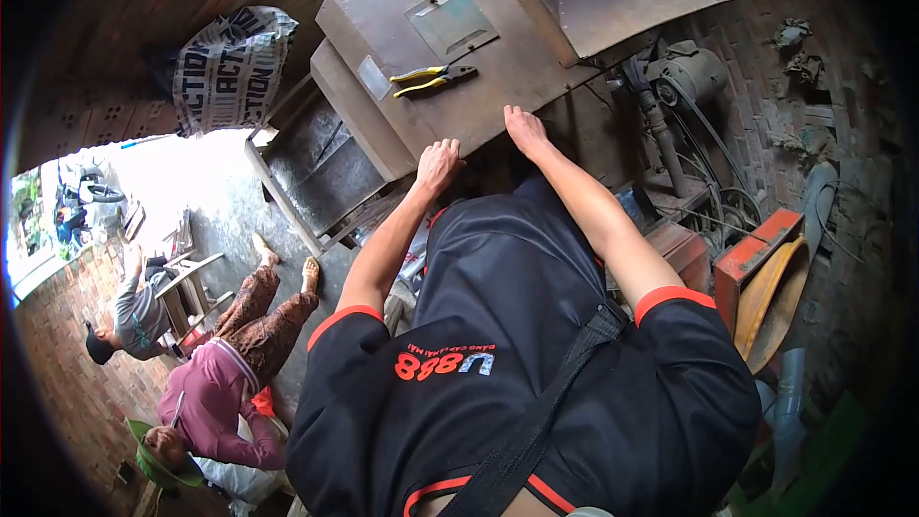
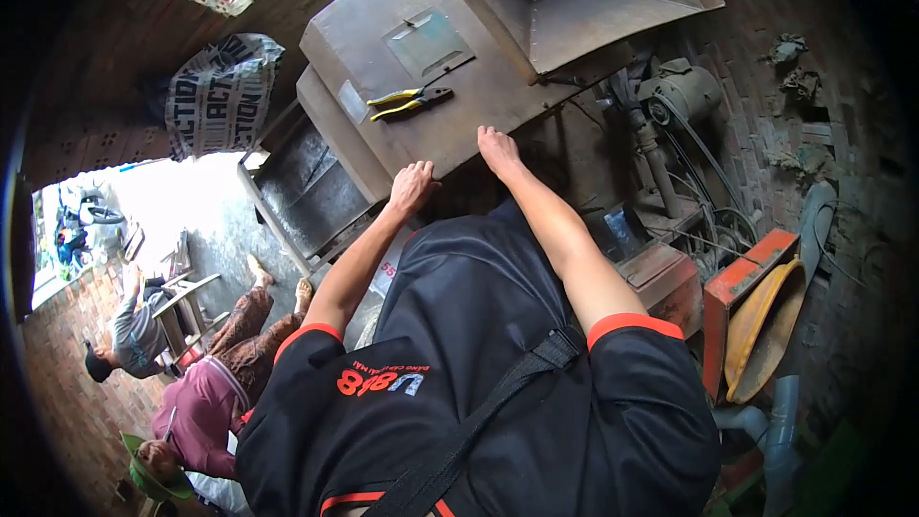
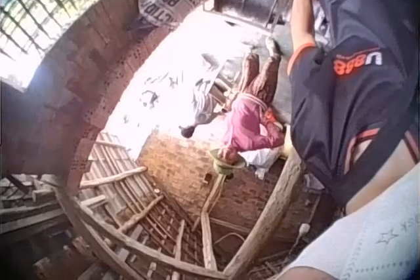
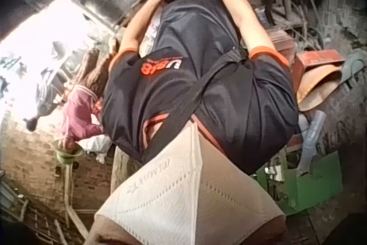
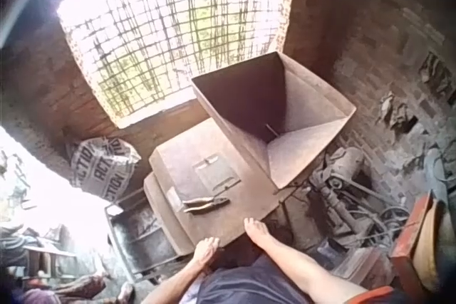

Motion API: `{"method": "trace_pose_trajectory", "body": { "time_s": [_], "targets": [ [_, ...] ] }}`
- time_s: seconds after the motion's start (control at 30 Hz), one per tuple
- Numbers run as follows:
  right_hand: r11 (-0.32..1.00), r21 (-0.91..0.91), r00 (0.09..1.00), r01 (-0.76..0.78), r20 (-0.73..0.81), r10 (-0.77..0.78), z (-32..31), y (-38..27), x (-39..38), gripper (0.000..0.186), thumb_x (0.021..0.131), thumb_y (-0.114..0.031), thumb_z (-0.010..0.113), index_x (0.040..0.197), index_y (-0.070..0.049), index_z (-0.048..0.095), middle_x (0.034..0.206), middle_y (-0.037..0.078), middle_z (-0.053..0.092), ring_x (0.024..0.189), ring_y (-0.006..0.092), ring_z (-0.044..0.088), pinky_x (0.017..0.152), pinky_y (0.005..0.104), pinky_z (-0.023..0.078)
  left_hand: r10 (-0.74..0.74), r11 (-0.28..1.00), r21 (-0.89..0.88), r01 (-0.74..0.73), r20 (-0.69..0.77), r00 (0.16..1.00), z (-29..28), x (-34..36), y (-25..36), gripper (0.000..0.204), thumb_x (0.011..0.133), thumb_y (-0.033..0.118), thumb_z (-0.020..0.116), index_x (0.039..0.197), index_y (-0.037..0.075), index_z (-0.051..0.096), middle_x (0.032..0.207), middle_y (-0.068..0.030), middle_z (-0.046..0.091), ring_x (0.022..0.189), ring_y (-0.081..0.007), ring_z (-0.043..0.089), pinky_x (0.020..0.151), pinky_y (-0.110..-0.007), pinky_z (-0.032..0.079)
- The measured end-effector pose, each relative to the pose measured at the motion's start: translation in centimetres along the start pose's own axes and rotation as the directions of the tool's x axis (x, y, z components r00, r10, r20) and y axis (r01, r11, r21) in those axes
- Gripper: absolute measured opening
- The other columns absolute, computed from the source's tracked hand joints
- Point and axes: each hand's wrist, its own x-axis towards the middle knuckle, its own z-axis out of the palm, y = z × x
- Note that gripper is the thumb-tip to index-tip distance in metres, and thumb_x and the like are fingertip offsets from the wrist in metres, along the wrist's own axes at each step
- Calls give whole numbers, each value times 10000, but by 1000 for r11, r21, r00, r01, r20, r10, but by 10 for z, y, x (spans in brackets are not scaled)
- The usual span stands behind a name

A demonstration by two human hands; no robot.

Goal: The person is maintaining or repairing a rice milling machine using pliers.

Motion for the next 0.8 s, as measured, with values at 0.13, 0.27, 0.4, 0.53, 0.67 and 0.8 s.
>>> {"method": "trace_pose_trajectory", "body": {
  "time_s": [0.13,0.27,0.4,0.53,0.67,0.8],
  "targets": [
    [995,-100,998,-6,-64,0,2,-7,3,57,834,-68,480,874,-27,487,806,144,602,717,262,657,557,352,545,-187,978,-94,188,18,982,2,-11,-5,407,817,425,582,724,29,576,692,-175,601,676,-345,607,588,-444,479],
    [973,-22,971,-228,-78,225,19,-7,5,101,823,-58,475,857,-6,555,741,163,640,669,292,662,587,378,551,-174,981,-78,177,34,984,0,-8,1,436,838,410,558,618,34,583,607,-184,593,590,-350,616,536,-442,490],
    [853,208,878,-478,121,463,3,-14,10,185,781,-101,506,796,29,638,795,199,658,760,320,662,685,427,529,-139,986,-80,143,60,989,3,-13,-3,382,858,356,528,655,34,562,607,-188,594,599,-355,620,533,-447,489],
    [498,378,621,-780,564,544,-15,-2,22,289,824,-200,506,762,37,660,827,234,649,807,363,644,701,432,508,-87,990,-102,92,54,995,-1,2,8,165,827,202,508,805,39,520,686,-177,595,654,-346,620,556,-436,494],
    [933,235,960,-272,-6,281,-6,8,5,257,864,-230,523,947,13,521,859,222,612,794,366,629,690,447,505,-44,997,73,40,42,998,2,10,21,107,811,113,492,905,63,508,797,-142,585,766,-293,625,577,-379,511],
    [990,130,999,-47,12,46,-3,9,7,121,824,-69,486,925,-3,477,864,198,579,779,348,633,621,419,530,-226,965,139,223,10,974,18,8,11,157,819,203,513,753,69,562,670,-146,594,614,-298,632,529,-399,505]
  ]
}}
